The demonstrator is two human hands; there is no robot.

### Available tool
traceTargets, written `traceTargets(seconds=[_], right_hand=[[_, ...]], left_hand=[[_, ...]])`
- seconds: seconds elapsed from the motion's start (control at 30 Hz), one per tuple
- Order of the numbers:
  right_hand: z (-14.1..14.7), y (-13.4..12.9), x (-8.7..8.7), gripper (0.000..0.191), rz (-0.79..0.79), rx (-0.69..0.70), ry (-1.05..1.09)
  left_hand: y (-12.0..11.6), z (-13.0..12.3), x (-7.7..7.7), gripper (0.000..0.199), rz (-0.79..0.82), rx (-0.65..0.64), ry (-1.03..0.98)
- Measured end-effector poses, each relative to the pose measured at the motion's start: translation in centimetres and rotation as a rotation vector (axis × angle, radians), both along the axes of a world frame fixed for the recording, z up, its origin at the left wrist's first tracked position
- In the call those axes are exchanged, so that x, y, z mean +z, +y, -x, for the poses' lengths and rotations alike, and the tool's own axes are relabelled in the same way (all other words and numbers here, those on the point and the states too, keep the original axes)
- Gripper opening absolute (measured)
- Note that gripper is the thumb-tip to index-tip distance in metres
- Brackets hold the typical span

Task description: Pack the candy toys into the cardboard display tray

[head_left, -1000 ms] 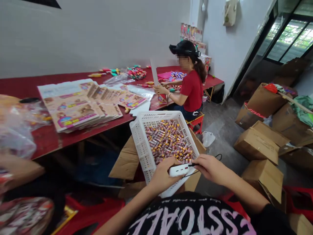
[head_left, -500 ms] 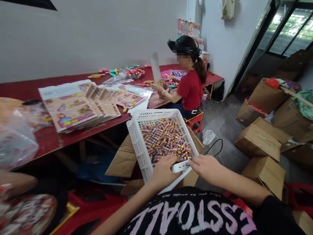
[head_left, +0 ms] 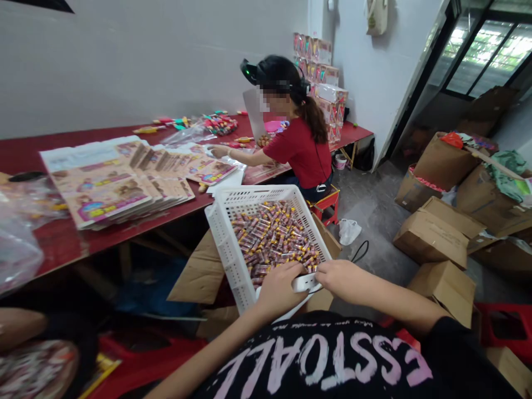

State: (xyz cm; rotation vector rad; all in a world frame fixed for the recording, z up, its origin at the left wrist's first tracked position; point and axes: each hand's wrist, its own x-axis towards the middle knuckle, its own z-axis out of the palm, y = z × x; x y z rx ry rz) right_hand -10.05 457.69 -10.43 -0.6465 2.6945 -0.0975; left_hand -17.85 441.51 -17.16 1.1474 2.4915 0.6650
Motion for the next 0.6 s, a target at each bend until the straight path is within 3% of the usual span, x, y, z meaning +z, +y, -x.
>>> traceTargets(seconds=[0.2, 0.4, 0.5, 0.6], right_hand=[[0.6, 0.7, -0.7, 0.019, 0.167, 0.012, -0.001], [0.4, 0.8, -2.1, 0.027, 0.468, -0.050, 0.002], [-0.3, 0.4, -4.1, 0.039, 0.629, -0.128, -0.013], [-0.8, 0.1, -7.6, 0.040, 0.696, -0.175, -0.009]], left_hand=[[0.1, -0.5, 0.3, 0.013, -0.030, 0.120, -0.181], [-0.6, -1.0, -1.1, 0.018, -0.020, 0.198, -0.314], [-1.4, -1.3, -2.3, 0.020, -0.033, 0.187, -0.354], [-2.6, -1.7, -3.9, 0.027, -0.060, 0.199, -0.416]])
